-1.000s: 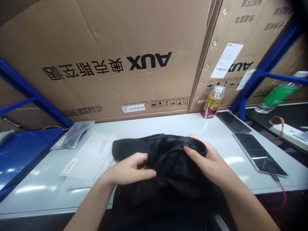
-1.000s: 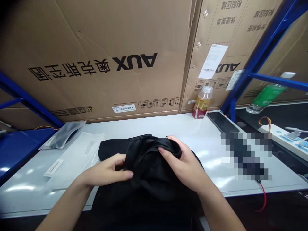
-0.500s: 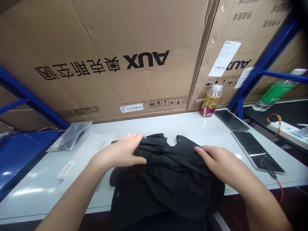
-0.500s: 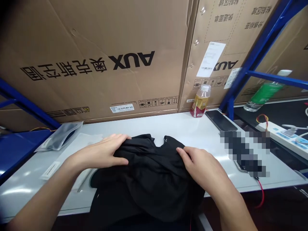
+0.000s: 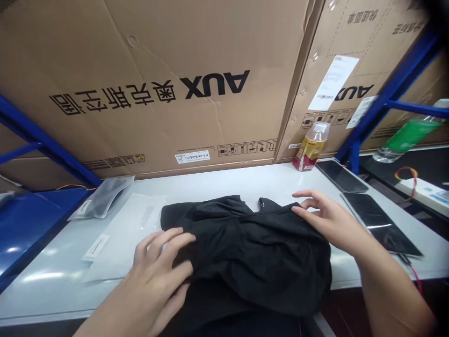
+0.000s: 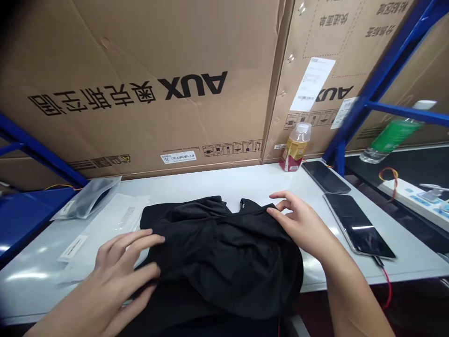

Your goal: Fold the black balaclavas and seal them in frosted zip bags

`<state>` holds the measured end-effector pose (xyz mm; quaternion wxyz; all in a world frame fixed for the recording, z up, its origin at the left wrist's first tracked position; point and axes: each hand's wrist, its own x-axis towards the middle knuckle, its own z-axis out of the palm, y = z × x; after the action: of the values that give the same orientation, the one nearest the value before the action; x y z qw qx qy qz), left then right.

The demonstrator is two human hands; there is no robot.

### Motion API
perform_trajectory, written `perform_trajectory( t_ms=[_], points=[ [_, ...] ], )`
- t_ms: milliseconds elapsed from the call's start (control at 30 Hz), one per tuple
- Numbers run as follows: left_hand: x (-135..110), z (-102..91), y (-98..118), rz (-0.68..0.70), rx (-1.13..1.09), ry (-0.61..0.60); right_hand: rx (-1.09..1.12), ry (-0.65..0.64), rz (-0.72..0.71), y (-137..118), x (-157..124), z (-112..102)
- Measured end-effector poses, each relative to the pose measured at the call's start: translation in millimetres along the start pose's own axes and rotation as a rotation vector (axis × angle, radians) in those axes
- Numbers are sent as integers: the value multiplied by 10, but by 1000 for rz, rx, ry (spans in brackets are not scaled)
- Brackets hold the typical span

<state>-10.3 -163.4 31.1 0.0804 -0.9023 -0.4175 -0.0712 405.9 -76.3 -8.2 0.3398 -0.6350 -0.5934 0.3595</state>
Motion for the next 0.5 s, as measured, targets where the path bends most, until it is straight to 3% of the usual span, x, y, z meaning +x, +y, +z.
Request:
perform_trajectory(
  t_ms=[133,267,367,500],
  points=[
    [89,-189,13,-44,-267,-120,-291,15,-65,15,100,-13],
    [568,-75,-303,-221,-411,-130,-446,66,-323,-219,153,142],
    [908,116,-574,-270,-298,-199,-463,-94,-540,-520,285,434],
    [1046,193,-825,-270,-256,-270,-525,-270,-701,-820,595,876]
  ],
)
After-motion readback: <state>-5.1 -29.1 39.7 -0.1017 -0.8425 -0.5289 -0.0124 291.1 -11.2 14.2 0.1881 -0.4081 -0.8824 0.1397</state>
